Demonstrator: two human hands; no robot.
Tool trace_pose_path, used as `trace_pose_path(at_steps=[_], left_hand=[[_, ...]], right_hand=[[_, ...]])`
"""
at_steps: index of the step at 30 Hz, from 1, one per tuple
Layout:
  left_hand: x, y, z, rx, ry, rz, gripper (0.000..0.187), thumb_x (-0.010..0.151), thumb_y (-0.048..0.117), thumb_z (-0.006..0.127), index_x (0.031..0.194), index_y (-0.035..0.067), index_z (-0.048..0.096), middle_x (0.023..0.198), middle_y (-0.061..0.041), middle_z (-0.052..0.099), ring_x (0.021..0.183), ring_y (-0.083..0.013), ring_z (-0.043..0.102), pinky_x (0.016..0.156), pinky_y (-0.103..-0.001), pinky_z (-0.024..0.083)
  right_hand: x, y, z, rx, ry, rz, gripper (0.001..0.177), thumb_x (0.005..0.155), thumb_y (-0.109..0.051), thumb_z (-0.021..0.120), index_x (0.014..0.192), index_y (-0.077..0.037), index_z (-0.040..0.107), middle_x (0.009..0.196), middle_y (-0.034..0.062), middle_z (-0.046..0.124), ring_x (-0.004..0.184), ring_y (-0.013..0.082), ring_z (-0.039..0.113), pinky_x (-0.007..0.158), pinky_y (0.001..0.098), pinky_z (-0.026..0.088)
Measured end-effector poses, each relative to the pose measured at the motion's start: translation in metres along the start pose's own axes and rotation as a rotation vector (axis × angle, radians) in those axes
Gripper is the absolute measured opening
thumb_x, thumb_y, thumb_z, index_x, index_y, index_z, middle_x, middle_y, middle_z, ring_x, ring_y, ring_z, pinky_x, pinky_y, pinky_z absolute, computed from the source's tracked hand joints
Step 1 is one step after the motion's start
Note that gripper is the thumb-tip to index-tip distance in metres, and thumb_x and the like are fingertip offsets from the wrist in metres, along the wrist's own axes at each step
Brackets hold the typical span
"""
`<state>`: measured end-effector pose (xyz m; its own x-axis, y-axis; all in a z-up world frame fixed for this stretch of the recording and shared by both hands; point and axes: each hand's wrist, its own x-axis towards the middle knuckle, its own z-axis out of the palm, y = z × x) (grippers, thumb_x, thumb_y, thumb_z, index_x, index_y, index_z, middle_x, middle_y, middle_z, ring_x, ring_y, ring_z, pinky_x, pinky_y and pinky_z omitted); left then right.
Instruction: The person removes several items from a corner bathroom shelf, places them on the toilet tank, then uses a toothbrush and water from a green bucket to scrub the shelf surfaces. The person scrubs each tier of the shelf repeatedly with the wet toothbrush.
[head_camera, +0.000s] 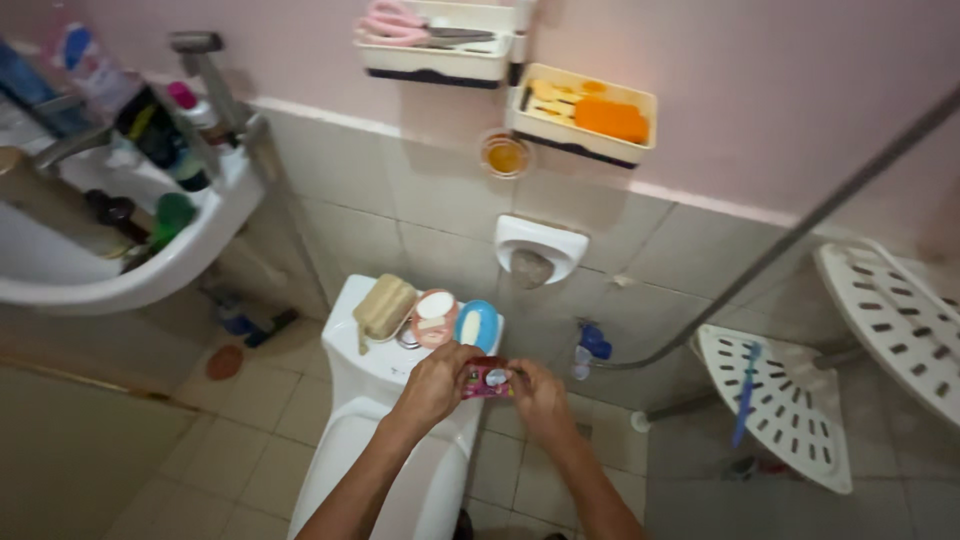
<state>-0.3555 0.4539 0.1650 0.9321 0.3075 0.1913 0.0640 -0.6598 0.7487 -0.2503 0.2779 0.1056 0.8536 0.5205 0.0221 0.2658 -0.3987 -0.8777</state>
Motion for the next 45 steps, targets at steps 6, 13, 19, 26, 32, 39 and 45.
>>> trace_pose_path(at_steps=[6, 13, 19, 26, 32, 39, 45], left_hand=[[-0.015, -0.006, -0.03, -0.035, 0.078, -0.042, 0.03, 0.085, -0.001, 0.066, 0.111, 0.012, 0.072, 0.1, -0.012, 0.07, 0.091, -0.0342, 0.069, 0.078, -0.043, 0.056], [-0.045, -0.01, -0.045, -0.015, 0.198, -0.086, 0.025, 0.086, 0.0, 0.066, 0.108, 0.01, 0.071, 0.099, -0.012, 0.07, 0.093, -0.0343, 0.07, 0.08, -0.044, 0.056], [-0.066, -0.011, -0.044, 0.07, 0.272, -0.134, 0.025, 0.085, 0.001, 0.066, 0.108, 0.01, 0.072, 0.096, -0.012, 0.069, 0.092, -0.0348, 0.068, 0.079, -0.044, 0.055], [-0.086, -0.011, -0.04, 0.063, 0.273, -0.246, 0.024, 0.085, 0.003, 0.068, 0.107, 0.01, 0.072, 0.096, -0.011, 0.07, 0.092, -0.0336, 0.068, 0.079, -0.043, 0.055], [-0.086, -0.016, -0.037, 0.057, 0.219, -0.286, 0.027, 0.085, 0.002, 0.068, 0.11, 0.01, 0.071, 0.096, -0.012, 0.07, 0.093, -0.0339, 0.068, 0.081, -0.044, 0.055], [-0.07, -0.04, -0.024, 0.02, 0.159, -0.257, 0.031, 0.082, 0.001, 0.07, 0.111, 0.01, 0.071, 0.1, -0.013, 0.071, 0.097, -0.035, 0.067, 0.085, -0.045, 0.053], [-0.027, -0.079, 0.004, 0.027, 0.128, -0.255, 0.02, 0.084, 0.005, 0.073, 0.104, 0.009, 0.071, 0.1, -0.015, 0.071, 0.098, -0.0359, 0.067, 0.087, -0.045, 0.053]], right_hand=[[0.003, -0.021, 0.02, -0.027, -0.08, -0.082, 0.019, 0.094, -0.015, 0.067, 0.109, -0.004, 0.071, 0.087, 0.0156, 0.073, 0.072, 0.0252, 0.07, 0.07, 0.0364, 0.055], [0.006, -0.05, 0.035, 0.005, -0.227, -0.102, 0.017, 0.093, -0.014, 0.069, 0.106, -0.003, 0.071, 0.086, 0.0144, 0.075, 0.071, 0.0239, 0.071, 0.069, 0.0358, 0.056], [0.001, -0.06, 0.038, 0.006, -0.294, -0.253, 0.019, 0.092, -0.013, 0.071, 0.106, -0.002, 0.071, 0.093, 0.0151, 0.075, 0.072, 0.0227, 0.072, 0.069, 0.0356, 0.056], [-0.002, -0.05, 0.051, 0.022, -0.404, -0.276, 0.021, 0.092, -0.015, 0.071, 0.107, 0.0, 0.07, 0.093, 0.0151, 0.074, 0.072, 0.0244, 0.073, 0.067, 0.0362, 0.057], [-0.005, -0.032, 0.057, 0.003, -0.402, -0.214, 0.019, 0.092, -0.014, 0.07, 0.107, 0.0, 0.07, 0.094, 0.0166, 0.073, 0.074, 0.0264, 0.071, 0.069, 0.0372, 0.056], [0.019, 0.014, 0.065, -0.028, -0.299, -0.335, 0.015, 0.093, -0.011, 0.07, 0.105, -0.001, 0.071, 0.101, 0.0164, 0.072, 0.084, 0.0293, 0.07, 0.076, 0.0377, 0.055], [0.055, 0.063, 0.079, -0.036, -0.165, -0.225, 0.019, 0.092, -0.009, 0.07, 0.111, -0.005, 0.07, 0.106, 0.0146, 0.071, 0.09, 0.0287, 0.074, 0.081, 0.0346, 0.057]])
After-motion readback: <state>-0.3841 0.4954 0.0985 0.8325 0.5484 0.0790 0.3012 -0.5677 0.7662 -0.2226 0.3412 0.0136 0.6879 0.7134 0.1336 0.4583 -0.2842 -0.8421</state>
